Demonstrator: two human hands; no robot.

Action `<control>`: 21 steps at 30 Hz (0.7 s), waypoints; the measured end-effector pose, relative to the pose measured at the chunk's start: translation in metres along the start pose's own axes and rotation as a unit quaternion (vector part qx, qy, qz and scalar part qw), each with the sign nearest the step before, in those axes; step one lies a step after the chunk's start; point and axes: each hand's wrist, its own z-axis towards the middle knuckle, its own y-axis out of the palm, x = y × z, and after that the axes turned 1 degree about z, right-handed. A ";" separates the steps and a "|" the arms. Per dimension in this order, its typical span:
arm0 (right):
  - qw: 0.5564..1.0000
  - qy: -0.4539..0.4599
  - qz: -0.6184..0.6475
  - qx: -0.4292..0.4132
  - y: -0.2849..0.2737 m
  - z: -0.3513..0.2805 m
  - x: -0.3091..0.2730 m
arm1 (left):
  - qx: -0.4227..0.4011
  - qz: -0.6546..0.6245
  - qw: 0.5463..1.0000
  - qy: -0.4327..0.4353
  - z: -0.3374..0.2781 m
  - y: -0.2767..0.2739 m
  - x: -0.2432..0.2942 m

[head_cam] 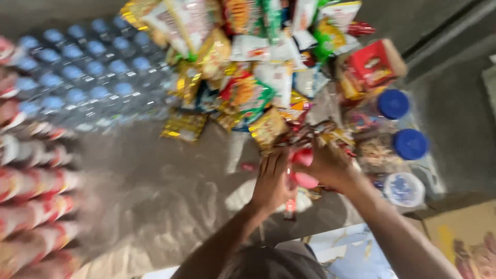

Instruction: Packing various candies and snacks into plastic containers and a small cardboard box.

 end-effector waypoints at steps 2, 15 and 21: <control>0.993 -0.067 0.095 -0.032 0.065 -0.002 -0.009 | -0.010 -0.002 1.000 -0.027 -0.047 -0.018 -0.015; 0.873 -0.453 -0.183 0.005 0.187 -0.062 -0.078 | -0.203 -0.286 0.934 -0.066 -0.149 -0.062 -0.149; 0.988 0.022 -0.044 -0.147 0.182 -0.069 -0.119 | -0.260 -0.684 0.509 -0.454 -0.143 -0.005 -0.178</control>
